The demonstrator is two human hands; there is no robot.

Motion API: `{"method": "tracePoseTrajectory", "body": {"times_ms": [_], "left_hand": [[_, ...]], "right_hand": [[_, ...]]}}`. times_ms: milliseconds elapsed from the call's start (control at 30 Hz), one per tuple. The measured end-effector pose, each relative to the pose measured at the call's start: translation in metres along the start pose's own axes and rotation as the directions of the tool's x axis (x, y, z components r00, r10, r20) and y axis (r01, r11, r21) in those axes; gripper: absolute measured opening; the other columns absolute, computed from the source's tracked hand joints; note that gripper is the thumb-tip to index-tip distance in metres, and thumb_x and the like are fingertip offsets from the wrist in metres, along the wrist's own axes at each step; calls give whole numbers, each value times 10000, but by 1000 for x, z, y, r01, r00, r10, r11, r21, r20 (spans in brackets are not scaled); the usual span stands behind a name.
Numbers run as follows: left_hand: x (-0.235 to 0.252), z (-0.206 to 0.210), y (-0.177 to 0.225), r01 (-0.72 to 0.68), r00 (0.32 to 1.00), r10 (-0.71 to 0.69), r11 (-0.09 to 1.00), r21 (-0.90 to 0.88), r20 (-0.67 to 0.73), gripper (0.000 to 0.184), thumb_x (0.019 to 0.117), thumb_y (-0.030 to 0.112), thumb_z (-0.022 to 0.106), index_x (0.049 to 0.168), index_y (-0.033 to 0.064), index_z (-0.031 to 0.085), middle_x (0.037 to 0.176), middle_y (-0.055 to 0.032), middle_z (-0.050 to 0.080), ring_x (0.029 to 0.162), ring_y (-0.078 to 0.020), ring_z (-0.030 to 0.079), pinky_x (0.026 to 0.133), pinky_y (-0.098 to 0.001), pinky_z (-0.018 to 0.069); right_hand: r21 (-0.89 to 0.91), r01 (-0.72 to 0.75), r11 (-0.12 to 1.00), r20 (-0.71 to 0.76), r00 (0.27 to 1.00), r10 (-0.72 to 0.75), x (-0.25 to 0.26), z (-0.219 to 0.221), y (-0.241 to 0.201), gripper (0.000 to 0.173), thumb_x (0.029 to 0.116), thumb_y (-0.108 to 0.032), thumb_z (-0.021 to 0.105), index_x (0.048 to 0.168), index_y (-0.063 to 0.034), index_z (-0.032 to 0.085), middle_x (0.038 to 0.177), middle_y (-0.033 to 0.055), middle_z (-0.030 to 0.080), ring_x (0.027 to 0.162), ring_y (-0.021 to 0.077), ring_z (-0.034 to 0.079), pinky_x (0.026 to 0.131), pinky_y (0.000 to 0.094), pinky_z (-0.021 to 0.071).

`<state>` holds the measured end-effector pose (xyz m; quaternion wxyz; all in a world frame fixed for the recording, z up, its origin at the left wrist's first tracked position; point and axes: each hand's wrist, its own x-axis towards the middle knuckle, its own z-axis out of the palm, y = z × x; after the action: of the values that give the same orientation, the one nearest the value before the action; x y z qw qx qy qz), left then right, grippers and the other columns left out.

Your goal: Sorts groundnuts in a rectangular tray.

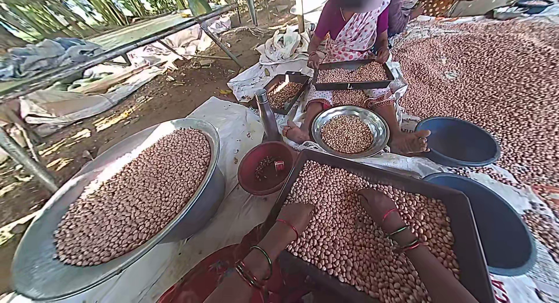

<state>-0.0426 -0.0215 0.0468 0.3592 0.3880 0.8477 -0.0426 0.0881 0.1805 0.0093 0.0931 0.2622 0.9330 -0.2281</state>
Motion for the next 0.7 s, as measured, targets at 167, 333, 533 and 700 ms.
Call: {"method": "tracePoseTrajectory", "body": {"times_ms": [167, 333, 533, 700], "left_hand": [[-1, 3, 4, 33, 999, -34, 998, -50, -8, 431, 1130, 239, 321, 1462, 27, 494, 1365, -247, 611, 1282, -422, 588, 1054, -606, 441], [11, -2, -30, -426, 881, -160, 141, -894, -445, 226, 1093, 94, 354, 1011, 23, 552, 575, 59, 456, 412, 1, 379, 403, -149, 337], [32, -55, -26, -251, 891, -57, 765, -593, -451, 351, 1114, 208, 425, 1285, -20, 630, 1103, -159, 669, 942, -238, 640, 883, -394, 504], [70, -55, 10, 26, 979, -26, 1000, -2, -201, 399, 1116, 223, 369, 1453, 110, 550, 1368, -217, 621, 1280, -420, 588, 1030, -618, 460]], "right_hand": [[-10, -8, 1000, -3, 1000, 8, -1, 1, -2, 367, 1096, -129, 419, 1356, 19, 633, 1358, 245, 643, 1293, 411, 602, 1089, 576, 431], [10, -9, 1000, -33, 999, 9, -1, 4, -1, 359, 1093, -127, 433, 1340, 27, 642, 1339, 256, 650, 1274, 426, 610, 1077, 591, 435], [0, -12, 1000, -65, 998, 12, -1, 6, -2, 344, 1085, -119, 450, 1322, 20, 658, 1323, 256, 660, 1262, 428, 618, 1067, 597, 441], [-15, -48, 999, -15, 999, 47, -1, 4, -3, 368, 1094, -148, 434, 1375, -19, 633, 1377, 213, 643, 1315, 384, 592, 1114, 552, 423]]}}
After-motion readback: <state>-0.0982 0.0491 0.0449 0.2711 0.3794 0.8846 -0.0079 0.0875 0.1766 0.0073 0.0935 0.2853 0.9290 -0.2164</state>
